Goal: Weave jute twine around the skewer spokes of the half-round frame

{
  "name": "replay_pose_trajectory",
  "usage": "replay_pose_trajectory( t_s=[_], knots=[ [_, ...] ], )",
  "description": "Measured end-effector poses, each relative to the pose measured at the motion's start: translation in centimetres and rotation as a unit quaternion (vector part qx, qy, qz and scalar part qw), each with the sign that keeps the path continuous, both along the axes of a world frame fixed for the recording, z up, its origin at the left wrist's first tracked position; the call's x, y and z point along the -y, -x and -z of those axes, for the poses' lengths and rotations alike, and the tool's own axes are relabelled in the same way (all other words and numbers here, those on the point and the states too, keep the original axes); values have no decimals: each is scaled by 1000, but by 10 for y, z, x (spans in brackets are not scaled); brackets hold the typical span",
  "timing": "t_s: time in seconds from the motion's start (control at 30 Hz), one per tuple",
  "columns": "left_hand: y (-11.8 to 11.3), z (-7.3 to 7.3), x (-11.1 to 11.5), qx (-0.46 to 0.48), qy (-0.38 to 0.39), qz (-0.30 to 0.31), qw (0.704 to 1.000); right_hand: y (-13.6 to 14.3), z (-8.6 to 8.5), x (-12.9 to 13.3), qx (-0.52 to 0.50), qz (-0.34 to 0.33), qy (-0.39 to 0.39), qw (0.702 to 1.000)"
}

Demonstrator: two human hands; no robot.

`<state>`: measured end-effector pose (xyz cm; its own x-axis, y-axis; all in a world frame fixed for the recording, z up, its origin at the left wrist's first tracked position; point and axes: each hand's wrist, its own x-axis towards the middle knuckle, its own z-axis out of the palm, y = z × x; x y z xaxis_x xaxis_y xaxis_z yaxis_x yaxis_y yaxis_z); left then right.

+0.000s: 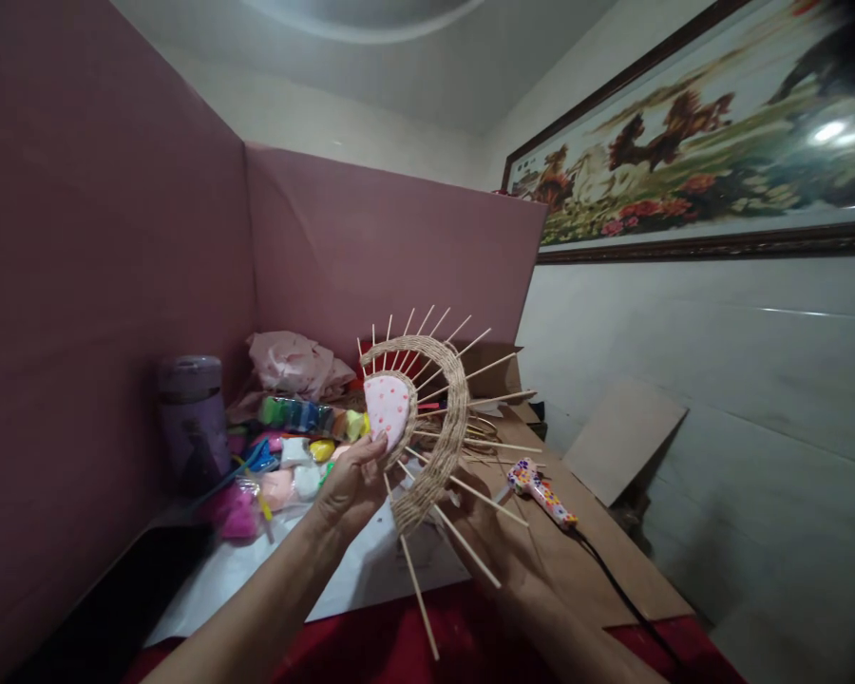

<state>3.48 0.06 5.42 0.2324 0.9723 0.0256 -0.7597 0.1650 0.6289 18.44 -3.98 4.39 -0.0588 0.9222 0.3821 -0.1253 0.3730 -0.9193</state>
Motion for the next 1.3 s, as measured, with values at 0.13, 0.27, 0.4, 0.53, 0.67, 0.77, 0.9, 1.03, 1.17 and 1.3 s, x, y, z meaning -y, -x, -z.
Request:
replay_pose_trajectory(
  t_s=[0.13,0.27,0.4,0.53,0.67,0.77,0.9,1.03,1.17,1.3],
  knots=[
    [11,-7,-8,-22,60,13,998,-24,6,4,52,70,-40,995],
    [19,-4,-13,-54,41,-8,998,-51,-1,1,-18,146,-38,988],
    [18,-1,-14,-81,-13,-20,996,-67,-13,-5,-18,147,-23,989],
    [14,-10,-15,-75,-65,-5,995,-77,-22,-12,24,198,-59,978],
    [13,-27,-19,-92,-85,-21,992,-87,-33,-11,32,286,-132,948],
    [13,-38,-23,-99,-123,-52,986,-93,-44,-2,6,335,-173,926],
    [9,-50,-27,-80,-190,-163,965,-95,-55,10,-16,338,-200,919],
    [1,-60,-28,-79,-252,-237,935,-94,-62,19,-34,247,-167,954],
    [-2,-71,-27,-124,-285,-255,916,-89,-62,27,-25,133,-104,985],
    [0,-86,-27,-188,-310,-224,905,-86,-64,33,-51,80,-55,994]
  ],
)
